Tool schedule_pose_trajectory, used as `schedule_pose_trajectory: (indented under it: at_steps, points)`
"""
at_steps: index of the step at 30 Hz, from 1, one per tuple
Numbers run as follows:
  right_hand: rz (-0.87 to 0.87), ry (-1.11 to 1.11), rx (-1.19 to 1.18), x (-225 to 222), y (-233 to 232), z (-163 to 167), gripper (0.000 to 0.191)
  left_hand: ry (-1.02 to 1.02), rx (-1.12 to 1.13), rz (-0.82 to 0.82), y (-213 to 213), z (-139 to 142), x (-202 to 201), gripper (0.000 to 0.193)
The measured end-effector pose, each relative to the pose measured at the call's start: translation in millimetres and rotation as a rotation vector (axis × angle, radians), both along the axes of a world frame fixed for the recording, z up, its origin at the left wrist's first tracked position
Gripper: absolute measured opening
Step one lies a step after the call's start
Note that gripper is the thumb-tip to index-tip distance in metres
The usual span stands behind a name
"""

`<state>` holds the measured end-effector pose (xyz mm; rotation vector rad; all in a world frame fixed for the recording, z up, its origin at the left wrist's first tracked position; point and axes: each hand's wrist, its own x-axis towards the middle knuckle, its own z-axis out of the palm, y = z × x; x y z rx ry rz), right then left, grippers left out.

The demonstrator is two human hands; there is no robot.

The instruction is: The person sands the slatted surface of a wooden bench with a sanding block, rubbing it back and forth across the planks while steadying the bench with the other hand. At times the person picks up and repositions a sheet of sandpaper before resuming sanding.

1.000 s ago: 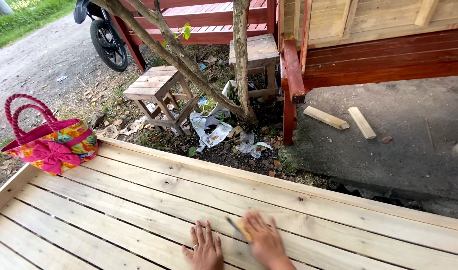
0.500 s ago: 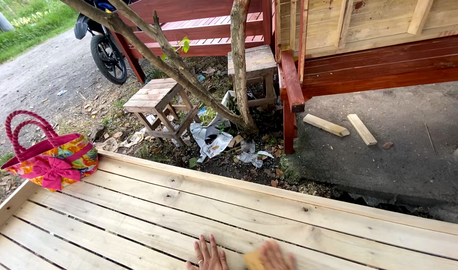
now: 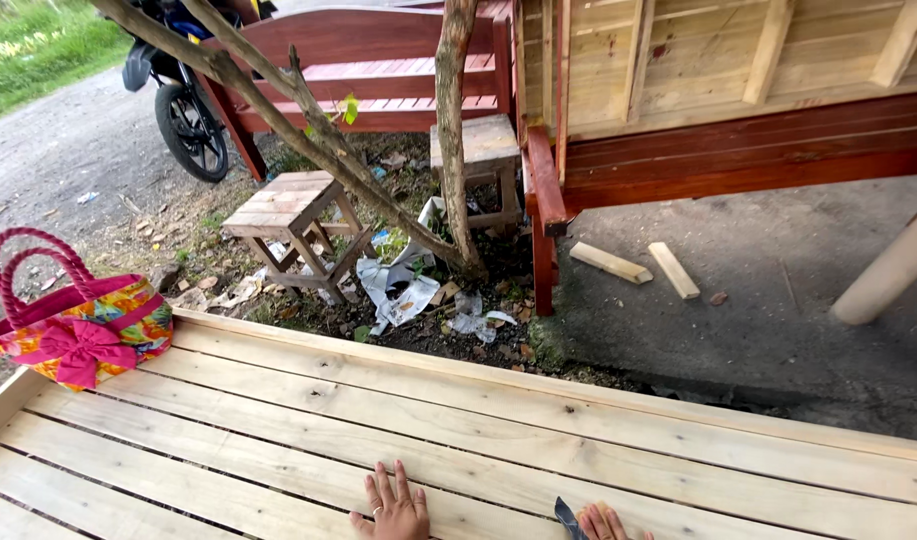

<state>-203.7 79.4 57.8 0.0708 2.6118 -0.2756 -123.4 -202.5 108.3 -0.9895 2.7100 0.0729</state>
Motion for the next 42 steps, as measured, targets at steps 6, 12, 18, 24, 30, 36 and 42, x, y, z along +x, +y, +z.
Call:
schedule_pose_trajectory:
  at_steps: [6, 12, 18, 24, 30, 36, 42]
  points:
    - [-0.358, 0.063, -0.485, 2.4, -8.3, 66.7, 0.035, -0.103, 0.321, 0.046, 34.3, 54.1, -23.8, 0.085]
    - [-0.545, 0.256, -1.227, 28.7, -2.9, 113.6, 0.029, 0.498, 0.905, -0.39, 107.4, 94.6, -26.2, 0.083]
    - [-0.513, 0.281, -1.397, 45.9, 4.7, 162.9, 0.039, 0.549, 1.455, -0.106, 148.3, 158.9, -37.0, 0.063]
    - [-0.571, 0.222, -1.451, 45.0, 23.5, 199.0, 0.036, 0.717, 1.622, -0.134, 174.2, 188.7, -48.8, 0.048]
    - [-0.69, 0.131, -1.651, 48.3, 40.3, 191.7, 0.036, 0.555, 1.907, -0.108, 180.9, 189.9, -61.5, 0.029]
    - [-0.669, 0.019, -1.813, 51.8, 59.7, 186.0, 0.041, 0.459, 1.9, -0.075, 191.1, 195.0, -64.0, 0.022]
    - [-0.69, -0.106, -2.239, 52.4, 69.0, 190.7, 0.046, 0.615, 1.913, 0.069, 198.3, 184.1, -76.1, 0.027]
